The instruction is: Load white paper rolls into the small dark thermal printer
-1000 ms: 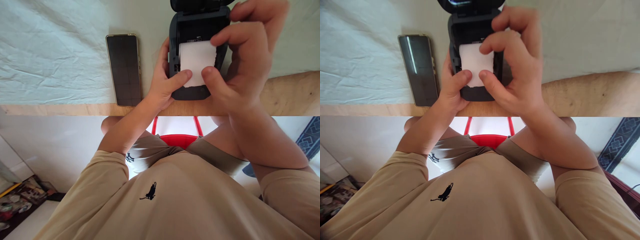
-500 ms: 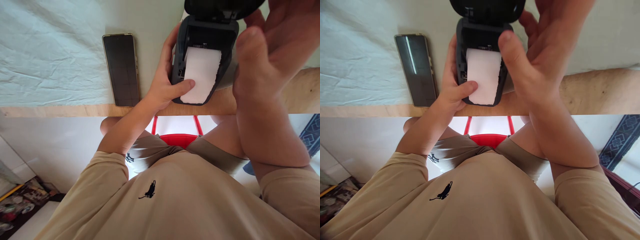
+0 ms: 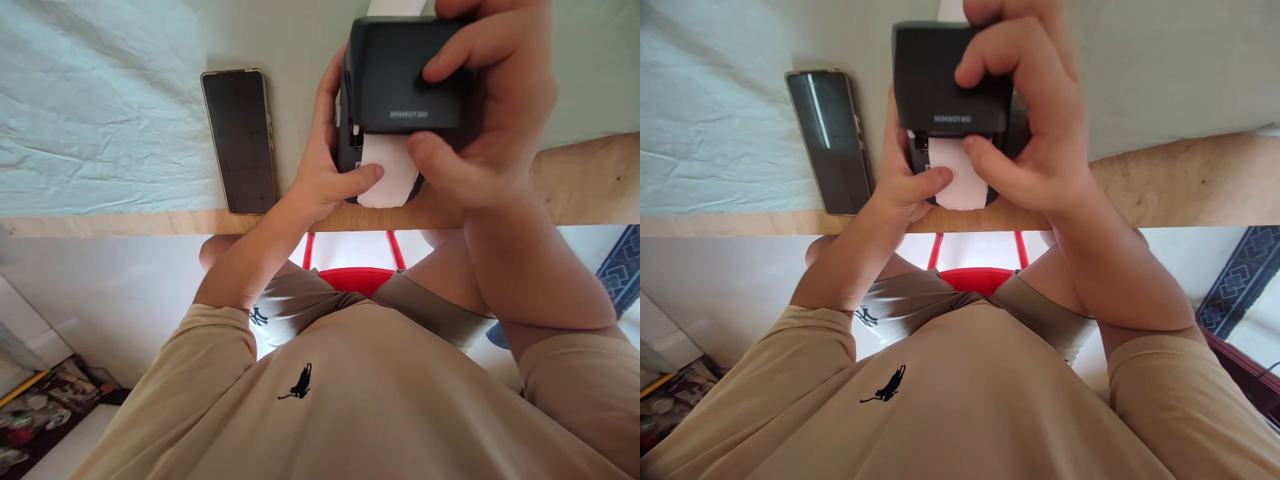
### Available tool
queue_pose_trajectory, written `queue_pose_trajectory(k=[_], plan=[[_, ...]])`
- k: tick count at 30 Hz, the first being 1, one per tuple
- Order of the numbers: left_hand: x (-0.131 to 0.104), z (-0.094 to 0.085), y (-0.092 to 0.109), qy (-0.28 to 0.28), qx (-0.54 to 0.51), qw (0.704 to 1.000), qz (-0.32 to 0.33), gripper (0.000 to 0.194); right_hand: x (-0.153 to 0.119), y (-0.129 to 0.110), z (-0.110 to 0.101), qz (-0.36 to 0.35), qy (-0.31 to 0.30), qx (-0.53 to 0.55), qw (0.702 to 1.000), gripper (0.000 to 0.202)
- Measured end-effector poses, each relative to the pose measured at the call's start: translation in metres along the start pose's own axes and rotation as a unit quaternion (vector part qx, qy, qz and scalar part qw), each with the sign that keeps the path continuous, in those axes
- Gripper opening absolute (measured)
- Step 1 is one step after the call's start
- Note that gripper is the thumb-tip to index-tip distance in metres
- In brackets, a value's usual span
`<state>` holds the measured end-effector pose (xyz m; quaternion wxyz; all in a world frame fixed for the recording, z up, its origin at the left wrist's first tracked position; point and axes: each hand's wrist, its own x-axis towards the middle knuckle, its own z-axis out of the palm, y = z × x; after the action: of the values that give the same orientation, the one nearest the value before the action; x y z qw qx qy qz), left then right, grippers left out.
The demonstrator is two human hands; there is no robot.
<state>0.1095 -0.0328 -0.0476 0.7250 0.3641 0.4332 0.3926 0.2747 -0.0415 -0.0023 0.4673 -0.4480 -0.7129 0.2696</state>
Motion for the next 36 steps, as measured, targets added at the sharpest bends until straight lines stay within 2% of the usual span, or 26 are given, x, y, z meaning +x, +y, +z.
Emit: queue_pose_trajectory(k=[3, 5, 8, 10, 12, 14, 16, 19, 21, 25, 31, 36], plan=[[-0.002, 0.003, -0.001, 0.007, -0.001, 1.0, 0.004, 0.08, -0.001, 0.005, 0.004, -0.005, -0.032, -0.032, 0.999, 0.034], [-0.002, 0.002, -0.002, 0.005, -0.003, 1.0, 0.015, 0.081, -0.001, 0.006, 0.004, -0.001, -0.034, -0.029, 0.999, 0.035], [-0.003, -0.001, 0.002, -0.041, -0.011, 0.998, 0.056, 0.093, -0.001, 0.007, 0.003, -0.006, -0.051, -0.019, 0.998, 0.038], [-0.004, -0.002, 0.008, -0.087, -0.016, 0.993, 0.075, 0.093, -0.001, 0.005, 0.003, -0.008, -0.068, -0.015, 0.998, 0.037], [-0.005, 0.0, 0.012, -0.117, -0.036, 0.989, 0.088, 0.078, -0.001, 0.002, 0.005, 0.003, -0.06, -0.013, 0.998, 0.036], [-0.003, 0.001, 0.012, -0.128, -0.09, 0.978, 0.135, 0.058, -0.002, -0.003, 0.008, 0.018, -0.03, -0.007, 0.999, 0.036], [0.003, 0.002, 0.007, -0.141, -0.122, 0.97, 0.154, 0.05, -0.002, -0.007, 0.012, 0.035, -0.012, 0.023, 0.999, 0.042], [0.011, 0.001, -0.002, -0.117, -0.116, 0.977, 0.132, 0.05, -0.003, -0.01, 0.015, 0.053, -0.033, 0.079, 0.995, 0.052], [0.012, 0.0, -0.004, -0.102, -0.107, 0.981, 0.128, 0.051, -0.002, -0.01, 0.014, 0.059, -0.052, 0.076, 0.994, 0.052], [0.004, 0.0, 0.005, -0.111, -0.1, 0.98, 0.129, 0.045, 0.0, -0.007, 0.008, 0.065, -0.07, 0.046, 0.994, 0.048], [-0.006, -0.001, 0.017, -0.124, -0.032, 0.985, 0.118, 0.041, 0.001, -0.007, 0.007, 0.065, -0.08, 0.037, 0.994, 0.05], [0.003, -0.003, 0.01, -0.133, -0.1, 0.982, 0.093, 0.04, 0.0, -0.01, 0.005, 0.083, -0.081, 0.056, 0.992, 0.048]])
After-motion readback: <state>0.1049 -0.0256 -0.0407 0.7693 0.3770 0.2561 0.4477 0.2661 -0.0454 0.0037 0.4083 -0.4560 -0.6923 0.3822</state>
